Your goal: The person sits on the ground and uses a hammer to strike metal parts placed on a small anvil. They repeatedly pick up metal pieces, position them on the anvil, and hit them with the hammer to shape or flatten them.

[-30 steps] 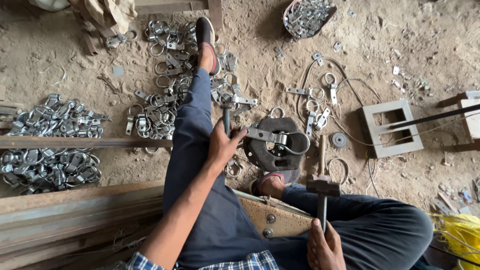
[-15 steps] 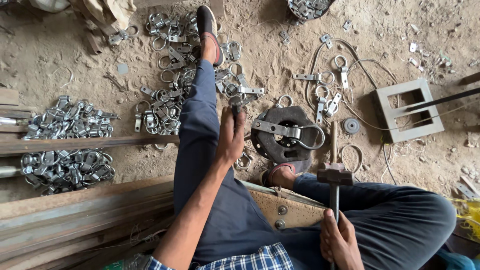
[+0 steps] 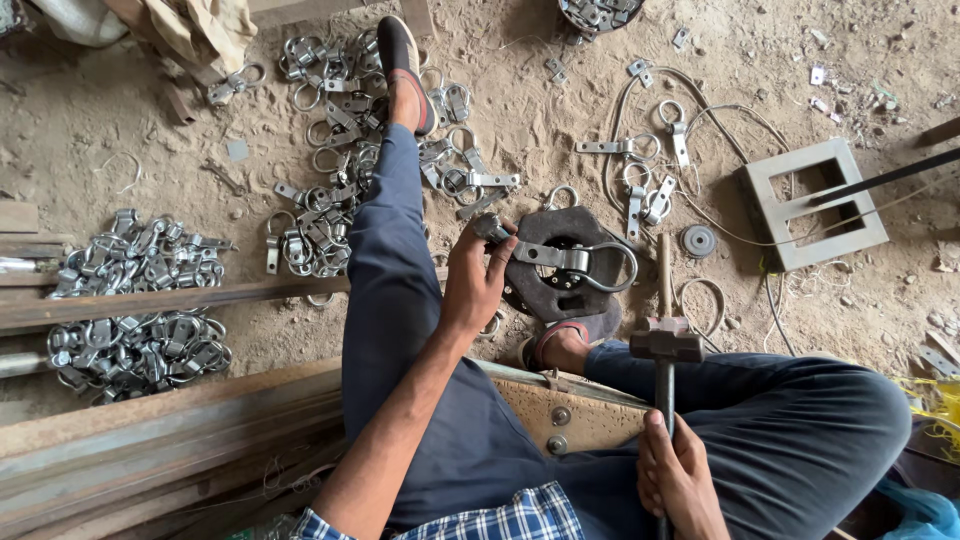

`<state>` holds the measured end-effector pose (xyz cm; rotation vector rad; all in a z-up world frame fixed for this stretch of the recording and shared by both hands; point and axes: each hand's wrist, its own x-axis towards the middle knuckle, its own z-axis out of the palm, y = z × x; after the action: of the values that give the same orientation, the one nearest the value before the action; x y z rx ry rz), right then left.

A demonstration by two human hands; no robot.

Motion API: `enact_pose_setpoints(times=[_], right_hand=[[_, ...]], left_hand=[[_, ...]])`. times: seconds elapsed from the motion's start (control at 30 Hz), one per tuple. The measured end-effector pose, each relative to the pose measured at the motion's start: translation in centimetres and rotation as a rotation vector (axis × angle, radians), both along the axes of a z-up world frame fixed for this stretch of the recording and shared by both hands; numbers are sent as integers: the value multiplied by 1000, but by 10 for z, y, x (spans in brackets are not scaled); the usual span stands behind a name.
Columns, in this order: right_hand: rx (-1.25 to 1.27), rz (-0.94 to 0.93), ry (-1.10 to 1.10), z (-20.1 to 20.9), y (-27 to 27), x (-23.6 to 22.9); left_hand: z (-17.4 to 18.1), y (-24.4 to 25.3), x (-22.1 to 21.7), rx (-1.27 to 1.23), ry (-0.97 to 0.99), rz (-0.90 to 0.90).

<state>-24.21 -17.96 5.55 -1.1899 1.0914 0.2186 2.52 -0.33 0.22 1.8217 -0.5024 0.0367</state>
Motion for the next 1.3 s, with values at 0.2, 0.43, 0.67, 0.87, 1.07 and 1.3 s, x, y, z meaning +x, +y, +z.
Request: enact_pose_setpoints(times=[0.2, 0.43, 0.67, 0.87, 1.07, 1.3], right_hand=[[13, -7, -3, 0, 0, 0], [28, -3, -36, -5, -1, -2], [36, -20, -37, -1, 2, -3], [36, -35, -44, 3, 4, -5], [-99, 82, -4, 6, 8, -1], [-994, 474, -345, 22, 11, 38]], left_hand=[[4, -3, 1, -1, -45, -16], [-3, -6, 2, 20, -112, -21], [1, -11, 0, 78, -70, -72], [-10, -7, 4, 89, -221, -124], [-51, -12, 8, 81, -195, -128], [-47, -25, 8, 118, -337, -122]])
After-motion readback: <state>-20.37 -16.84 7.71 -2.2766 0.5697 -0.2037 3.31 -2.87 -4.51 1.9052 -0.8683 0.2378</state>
